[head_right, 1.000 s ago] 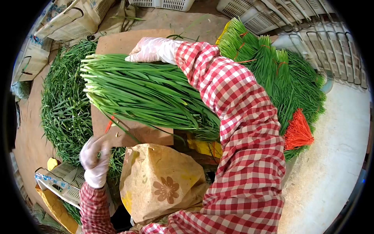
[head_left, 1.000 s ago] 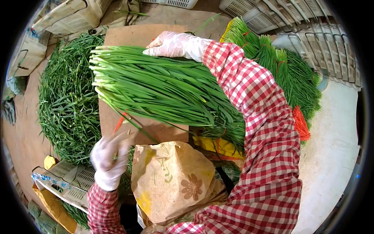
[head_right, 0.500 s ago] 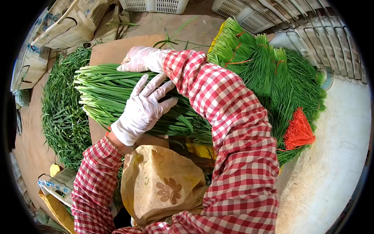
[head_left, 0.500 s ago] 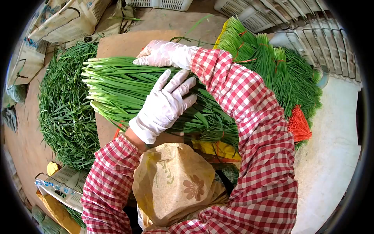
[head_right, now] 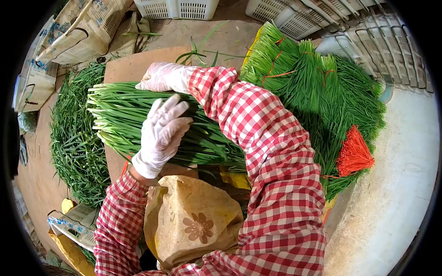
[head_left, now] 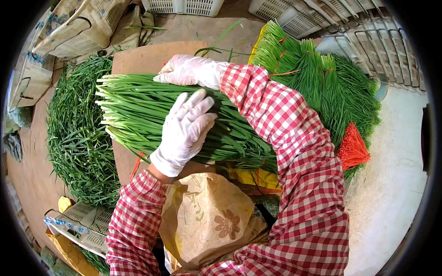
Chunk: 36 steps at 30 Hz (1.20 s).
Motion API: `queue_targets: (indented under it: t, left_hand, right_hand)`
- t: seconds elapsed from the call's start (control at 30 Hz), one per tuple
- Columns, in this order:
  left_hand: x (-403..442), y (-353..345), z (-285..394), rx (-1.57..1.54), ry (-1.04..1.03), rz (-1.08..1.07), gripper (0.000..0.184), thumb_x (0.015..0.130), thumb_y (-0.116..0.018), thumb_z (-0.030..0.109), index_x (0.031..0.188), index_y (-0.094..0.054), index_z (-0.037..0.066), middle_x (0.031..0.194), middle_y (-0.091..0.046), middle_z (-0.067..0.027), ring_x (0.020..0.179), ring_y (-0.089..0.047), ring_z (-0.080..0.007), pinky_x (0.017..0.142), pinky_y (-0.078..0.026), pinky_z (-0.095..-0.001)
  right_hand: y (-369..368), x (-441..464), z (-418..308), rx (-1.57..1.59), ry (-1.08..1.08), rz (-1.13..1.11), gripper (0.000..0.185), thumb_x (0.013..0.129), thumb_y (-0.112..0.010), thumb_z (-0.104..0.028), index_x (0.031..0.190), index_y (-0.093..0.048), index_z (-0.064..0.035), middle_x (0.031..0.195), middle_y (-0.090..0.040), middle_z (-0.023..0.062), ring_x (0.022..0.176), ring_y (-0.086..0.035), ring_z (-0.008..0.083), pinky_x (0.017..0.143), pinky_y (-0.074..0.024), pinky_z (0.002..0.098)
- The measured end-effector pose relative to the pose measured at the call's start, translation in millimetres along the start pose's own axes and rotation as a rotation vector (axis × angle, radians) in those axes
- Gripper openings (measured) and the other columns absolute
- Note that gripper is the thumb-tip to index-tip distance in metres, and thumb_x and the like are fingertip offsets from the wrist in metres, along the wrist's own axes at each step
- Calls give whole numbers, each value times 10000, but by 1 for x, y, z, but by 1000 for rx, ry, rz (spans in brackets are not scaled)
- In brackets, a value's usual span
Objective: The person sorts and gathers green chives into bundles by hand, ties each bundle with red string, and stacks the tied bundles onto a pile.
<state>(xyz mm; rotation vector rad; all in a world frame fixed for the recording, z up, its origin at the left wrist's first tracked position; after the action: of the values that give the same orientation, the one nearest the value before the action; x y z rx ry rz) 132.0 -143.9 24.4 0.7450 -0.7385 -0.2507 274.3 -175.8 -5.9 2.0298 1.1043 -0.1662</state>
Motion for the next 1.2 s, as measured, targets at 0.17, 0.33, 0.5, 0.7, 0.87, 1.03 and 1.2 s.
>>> queue_targets:
  t: [0.17,0.33,0.5,0.7,0.87,1.03,1.2]
  left_hand:
    - [-3,24,-5,-103,137,193,280,677,-710,-15,922,-665,112,1129,-634,-82,1161,-541,-295,1010,-352,-423]
    - [-3,46,10,-126,147,96,291,682,-709,0,942,-648,114,1136,-626,-83,1169,-535,-288,1014,-351,-433]
    - [-42,22,16,-43,-60,-323,251,713,-709,94,952,-633,83,1205,-564,-94,1213,-474,-302,1005,-365,-473]
    - [-36,34,25,-85,-97,-398,197,772,-679,225,866,-624,60,1052,-607,-112,1077,-550,-314,880,-438,-450]
    - [-13,50,50,-213,-46,-278,155,771,-683,152,876,-615,60,883,-622,-82,796,-619,-278,611,-489,-374]
    - [-13,65,36,-37,-4,51,572,624,-605,-67,1182,-570,54,1161,-591,-125,815,-635,-225,694,-528,-359]
    - [15,38,7,230,-2,-34,359,677,-664,8,1029,-633,73,1075,-567,-86,986,-567,-283,806,-489,-376]
  right_hand:
    - [3,-20,0,133,-43,50,584,878,-499,-547,1211,-579,-75,1201,-593,141,1109,-548,289,943,-410,359]
    - [-5,-36,0,314,170,-6,752,847,-491,-629,1302,-477,-31,1283,-531,161,1213,-472,267,1017,-355,350]
    - [-11,-33,-3,78,183,4,750,802,-679,-416,1356,-386,-5,1284,-527,172,1190,-497,254,1006,-367,326]
    - [-12,-26,6,158,96,-39,682,820,-665,-380,1335,-423,-5,1290,-525,166,1203,-486,264,1020,-346,333]
    - [-6,-26,4,113,54,-39,695,803,-683,-380,1328,-432,0,1291,-526,163,1197,-490,261,1017,-349,328]
    - [-9,-22,5,146,58,-47,698,796,-695,-375,1319,-439,10,1273,-542,160,1177,-505,259,1003,-364,324]
    - [-15,-14,8,143,62,-65,652,803,-707,-315,1298,-452,25,1217,-579,155,1106,-542,225,954,-402,309]
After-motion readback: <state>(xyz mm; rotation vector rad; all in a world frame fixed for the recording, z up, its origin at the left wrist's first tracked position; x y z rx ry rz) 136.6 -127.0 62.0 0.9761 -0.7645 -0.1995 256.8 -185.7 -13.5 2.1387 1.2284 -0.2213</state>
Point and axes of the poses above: each hand's wrist, its own x-axis towards the middle knuckle, its own y-axis out of the back of the hand, z = x × y, the point moved 5 cm from there along x, towards the middle knuckle
